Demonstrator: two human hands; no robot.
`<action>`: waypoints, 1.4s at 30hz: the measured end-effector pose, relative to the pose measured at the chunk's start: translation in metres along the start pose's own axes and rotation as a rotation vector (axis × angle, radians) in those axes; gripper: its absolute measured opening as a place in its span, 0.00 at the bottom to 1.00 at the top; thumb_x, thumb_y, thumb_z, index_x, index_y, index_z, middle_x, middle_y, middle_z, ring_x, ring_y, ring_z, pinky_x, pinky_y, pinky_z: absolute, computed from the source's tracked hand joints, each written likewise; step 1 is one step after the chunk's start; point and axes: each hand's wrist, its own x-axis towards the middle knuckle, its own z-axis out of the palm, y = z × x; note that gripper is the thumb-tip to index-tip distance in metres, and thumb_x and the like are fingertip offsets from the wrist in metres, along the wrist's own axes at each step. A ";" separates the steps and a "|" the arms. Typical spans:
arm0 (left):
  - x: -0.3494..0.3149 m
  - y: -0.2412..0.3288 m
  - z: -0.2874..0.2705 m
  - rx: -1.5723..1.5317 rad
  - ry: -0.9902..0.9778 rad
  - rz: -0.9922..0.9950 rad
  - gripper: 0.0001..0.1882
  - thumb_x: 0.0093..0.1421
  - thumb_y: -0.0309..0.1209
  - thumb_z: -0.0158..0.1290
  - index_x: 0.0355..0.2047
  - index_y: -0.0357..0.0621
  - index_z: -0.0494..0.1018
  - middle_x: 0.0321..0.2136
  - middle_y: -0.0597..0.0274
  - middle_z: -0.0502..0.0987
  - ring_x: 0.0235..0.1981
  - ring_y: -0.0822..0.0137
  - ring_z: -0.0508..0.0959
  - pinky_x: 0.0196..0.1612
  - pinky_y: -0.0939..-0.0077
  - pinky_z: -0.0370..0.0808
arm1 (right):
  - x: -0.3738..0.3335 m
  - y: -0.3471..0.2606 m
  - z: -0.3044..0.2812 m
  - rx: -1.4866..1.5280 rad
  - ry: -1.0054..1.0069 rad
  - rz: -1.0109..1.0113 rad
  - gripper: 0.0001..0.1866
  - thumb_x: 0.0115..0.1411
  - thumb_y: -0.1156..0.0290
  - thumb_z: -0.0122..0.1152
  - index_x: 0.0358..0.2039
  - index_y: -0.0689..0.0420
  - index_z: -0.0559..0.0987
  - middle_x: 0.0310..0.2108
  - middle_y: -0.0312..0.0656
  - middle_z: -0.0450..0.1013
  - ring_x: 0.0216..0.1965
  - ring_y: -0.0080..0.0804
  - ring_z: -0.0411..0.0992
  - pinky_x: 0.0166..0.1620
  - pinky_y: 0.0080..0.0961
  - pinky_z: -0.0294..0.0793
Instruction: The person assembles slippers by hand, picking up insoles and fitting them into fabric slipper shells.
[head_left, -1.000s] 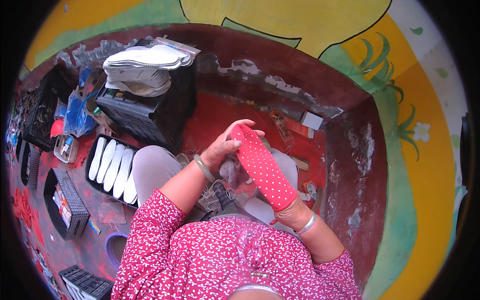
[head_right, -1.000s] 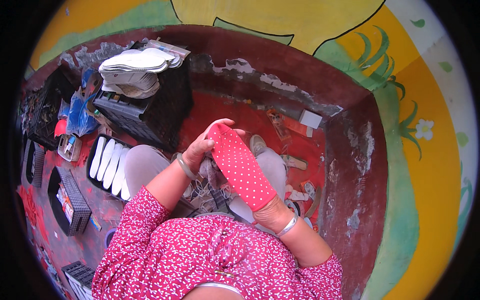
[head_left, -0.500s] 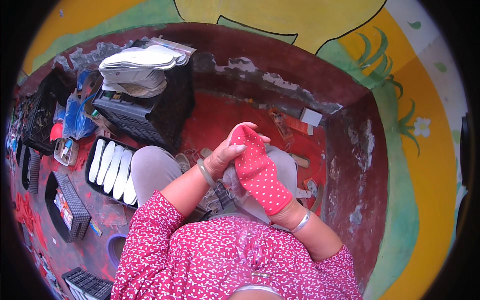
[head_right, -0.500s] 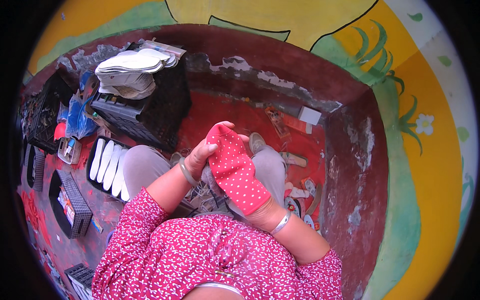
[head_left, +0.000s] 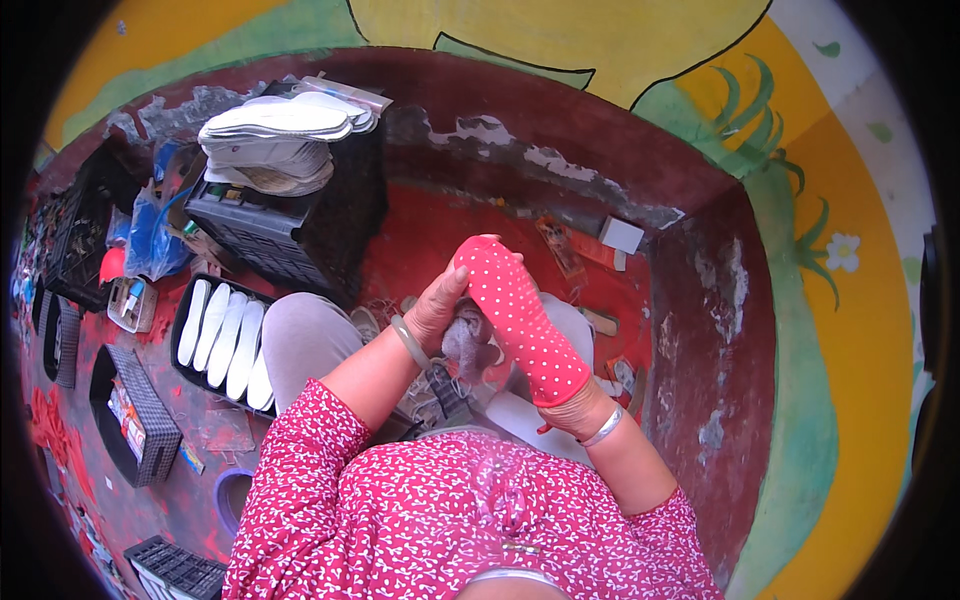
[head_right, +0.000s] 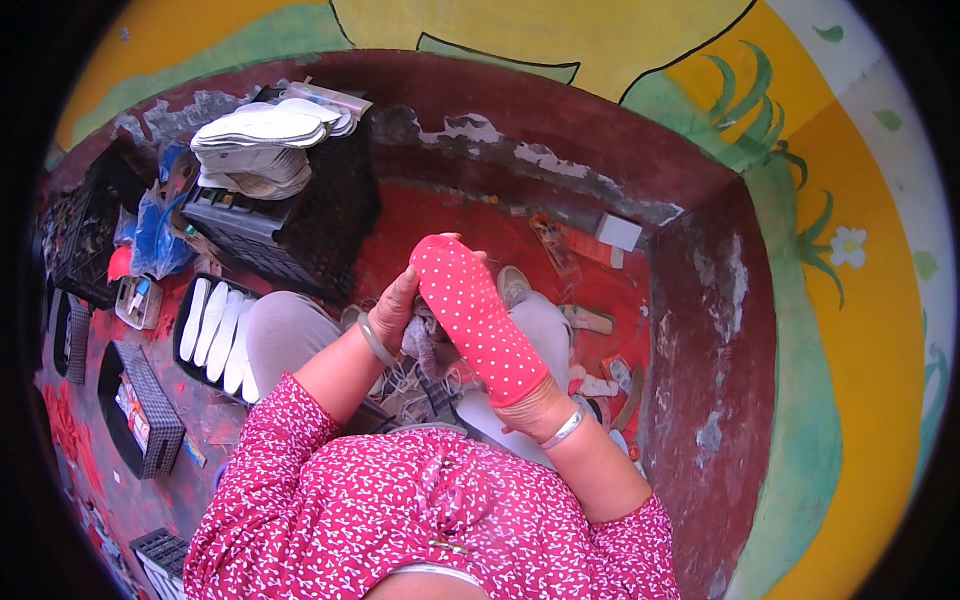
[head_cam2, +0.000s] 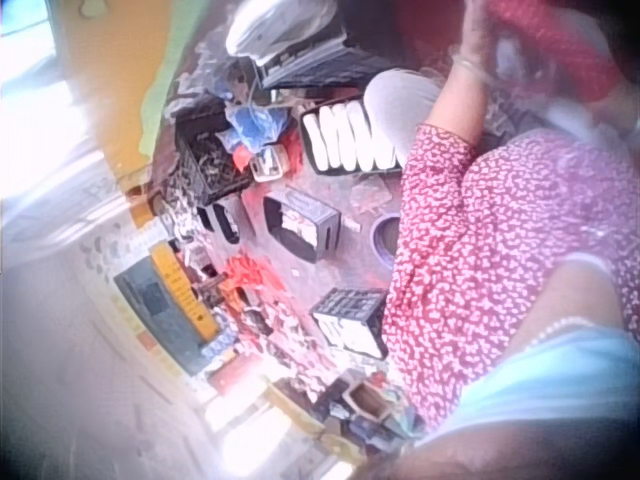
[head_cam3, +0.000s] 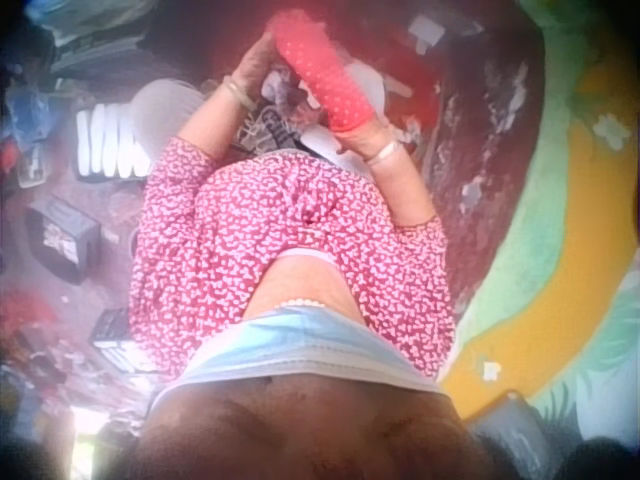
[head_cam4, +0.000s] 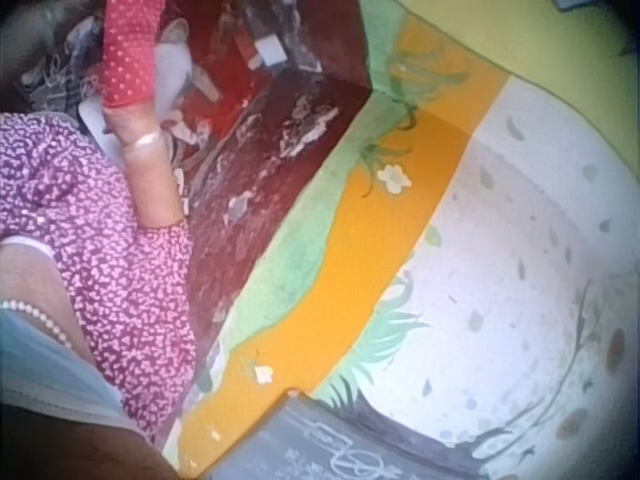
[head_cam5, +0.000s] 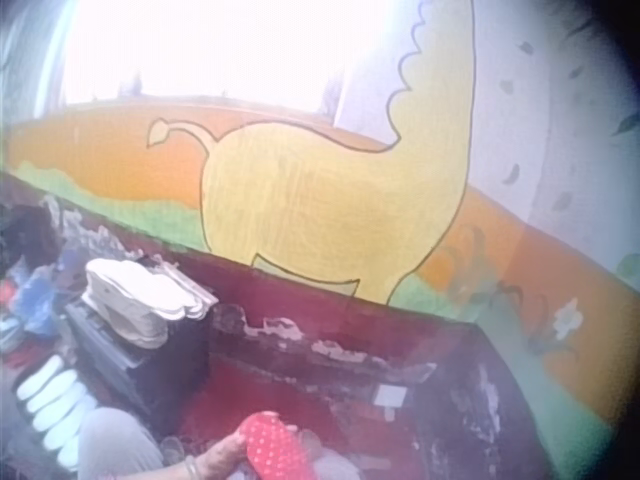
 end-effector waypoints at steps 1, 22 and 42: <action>0.001 0.001 -0.001 0.052 -0.028 0.017 0.39 0.50 0.48 0.60 0.56 0.45 0.56 0.51 0.54 0.67 0.50 0.64 0.70 0.54 0.66 0.68 | 0.001 0.002 0.001 -0.068 0.007 -0.032 0.24 0.61 0.70 0.54 0.58 0.54 0.65 0.51 0.36 0.67 0.52 0.23 0.65 0.51 0.21 0.67; 0.002 0.005 0.000 0.234 0.097 -0.023 0.24 0.54 0.37 0.58 0.46 0.42 0.63 0.40 0.58 0.74 0.41 0.69 0.75 0.47 0.71 0.73 | 0.005 0.010 -0.001 -0.316 -0.024 -0.159 0.25 0.61 0.70 0.53 0.59 0.54 0.62 0.56 0.39 0.63 0.57 0.26 0.60 0.56 0.24 0.62; 0.011 0.005 -0.019 0.501 0.055 0.087 0.28 0.66 0.49 0.38 0.58 0.43 0.60 0.48 0.60 0.71 0.48 0.69 0.72 0.54 0.71 0.67 | -0.008 0.038 -0.059 0.634 -0.144 -0.194 0.34 0.55 0.66 0.61 0.59 0.64 0.59 0.57 0.50 0.61 0.58 0.40 0.62 0.61 0.34 0.61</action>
